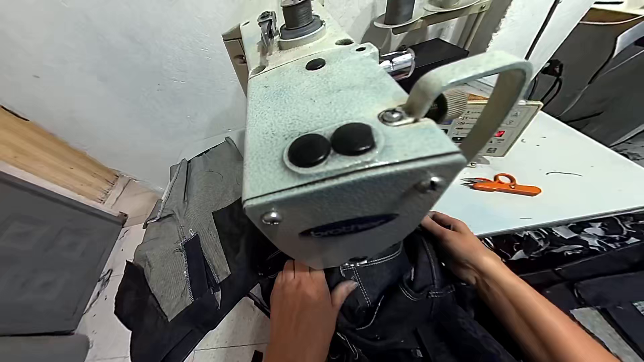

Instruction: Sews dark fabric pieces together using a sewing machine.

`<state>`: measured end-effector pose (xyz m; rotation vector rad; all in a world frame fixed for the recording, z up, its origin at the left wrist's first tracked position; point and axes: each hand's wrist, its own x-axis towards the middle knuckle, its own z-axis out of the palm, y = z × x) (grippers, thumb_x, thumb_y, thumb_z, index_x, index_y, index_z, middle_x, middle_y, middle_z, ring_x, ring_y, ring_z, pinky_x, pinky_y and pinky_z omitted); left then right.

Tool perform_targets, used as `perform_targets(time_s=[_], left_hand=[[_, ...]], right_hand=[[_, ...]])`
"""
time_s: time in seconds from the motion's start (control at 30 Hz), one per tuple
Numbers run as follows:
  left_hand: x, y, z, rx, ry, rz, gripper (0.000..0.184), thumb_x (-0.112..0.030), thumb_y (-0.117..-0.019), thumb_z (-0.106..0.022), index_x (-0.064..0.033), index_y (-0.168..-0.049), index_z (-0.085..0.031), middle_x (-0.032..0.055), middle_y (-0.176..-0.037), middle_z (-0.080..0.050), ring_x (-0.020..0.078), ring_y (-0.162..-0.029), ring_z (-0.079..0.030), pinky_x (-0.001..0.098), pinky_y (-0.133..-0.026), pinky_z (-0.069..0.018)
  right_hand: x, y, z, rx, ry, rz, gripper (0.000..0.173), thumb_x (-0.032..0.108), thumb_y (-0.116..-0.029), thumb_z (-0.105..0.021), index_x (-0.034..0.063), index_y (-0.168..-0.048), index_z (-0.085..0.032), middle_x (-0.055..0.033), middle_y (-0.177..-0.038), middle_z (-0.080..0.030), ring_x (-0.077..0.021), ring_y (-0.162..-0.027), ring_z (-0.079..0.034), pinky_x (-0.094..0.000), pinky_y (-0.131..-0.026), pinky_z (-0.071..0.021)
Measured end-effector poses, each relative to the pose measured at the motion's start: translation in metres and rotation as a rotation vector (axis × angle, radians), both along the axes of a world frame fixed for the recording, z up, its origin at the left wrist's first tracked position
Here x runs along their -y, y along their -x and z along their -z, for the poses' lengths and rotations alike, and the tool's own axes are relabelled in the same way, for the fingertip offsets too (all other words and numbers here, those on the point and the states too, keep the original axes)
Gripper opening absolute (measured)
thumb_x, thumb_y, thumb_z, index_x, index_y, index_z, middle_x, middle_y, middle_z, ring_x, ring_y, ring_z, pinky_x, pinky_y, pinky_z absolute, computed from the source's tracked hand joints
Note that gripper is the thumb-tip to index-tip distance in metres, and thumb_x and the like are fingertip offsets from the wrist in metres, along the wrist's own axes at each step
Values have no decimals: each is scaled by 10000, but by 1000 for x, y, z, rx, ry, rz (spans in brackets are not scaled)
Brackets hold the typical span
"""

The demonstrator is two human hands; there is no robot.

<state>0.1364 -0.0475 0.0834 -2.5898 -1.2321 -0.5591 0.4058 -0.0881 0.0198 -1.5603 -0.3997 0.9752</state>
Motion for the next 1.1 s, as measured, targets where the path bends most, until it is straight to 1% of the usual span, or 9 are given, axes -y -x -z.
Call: perform_targets(time_s=[0.17,0.27,0.33,0.4,0.53,0.73,0.83,1.0,1.1], left_hand=[[-11,4,17,245,163,139,540,-503,-939,-602,-17,-726,-700,120,-666,-669,264,-596,-696,428,-512,-562],[-15,44,21,398,536,174,487,-418,-1013,-548,-34,-735,-658,90,-694,-628,212,-633,-639,416,-580,-536],[-26,78,22,457,607,102,464,-379,-998,-571,-21,-715,-650,78,-694,-611,177,-655,-613,384,-625,-517],[-42,114,29,502,493,7,444,-360,-995,-586,-23,-716,-659,62,-704,-622,143,-673,-616,353,-647,-525],[-53,145,39,453,336,-80,487,-424,-1006,-524,-59,-718,-666,31,-682,-591,160,-672,-602,422,-710,-498],[-29,143,56,384,264,5,569,-484,-1022,-478,-44,-701,-642,109,-719,-640,252,-758,-659,426,-766,-530],[-40,135,59,423,188,-48,544,-454,-1031,-473,-47,-734,-679,97,-730,-656,249,-761,-661,438,-761,-529],[-63,132,53,493,180,-9,532,-490,-1039,-473,-92,-723,-634,23,-670,-566,146,-713,-593,351,-766,-478],[-59,134,56,509,177,20,508,-463,-1036,-485,-86,-737,-646,23,-687,-583,125,-755,-594,291,-785,-468]], right_hand=[[-9,-50,-27,468,-99,-376,185,101,-1039,-544,52,-922,-678,-2,-723,-643,-65,-621,-590,-271,-602,-507],[-11,-86,-58,768,-237,-686,136,147,-884,-694,163,-752,-721,65,-647,-670,-28,-566,-602,-246,-526,-493],[-21,-62,-70,906,-302,-730,157,257,-843,-740,194,-711,-682,110,-609,-607,6,-545,-553,-238,-511,-460],[-32,-15,-79,980,-314,-678,181,218,-835,-772,106,-729,-677,49,-604,-576,-38,-550,-537,-280,-533,-443],[-57,33,-110,903,29,-801,75,-13,-918,-710,-43,-986,-696,-189,-906,-680,-290,-848,-640,-460,-839,-498],[-38,15,-98,634,52,-922,121,78,-893,-754,38,-994,-702,0,-867,-684,-17,-806,-614,-222,-804,-510],[-40,24,-94,732,138,-782,63,-61,-892,-714,-45,-948,-689,-151,-865,-669,-204,-817,-620,-379,-815,-501],[-45,23,-91,714,192,-652,138,-116,-877,-699,-99,-993,-626,-210,-893,-622,-248,-824,-578,-404,-795,-483],[-46,25,-113,609,390,-758,193,-28,-948,-641,-29,-1137,-604,-70,-938,-608,-66,-842,-576,-221,-802,-483]])
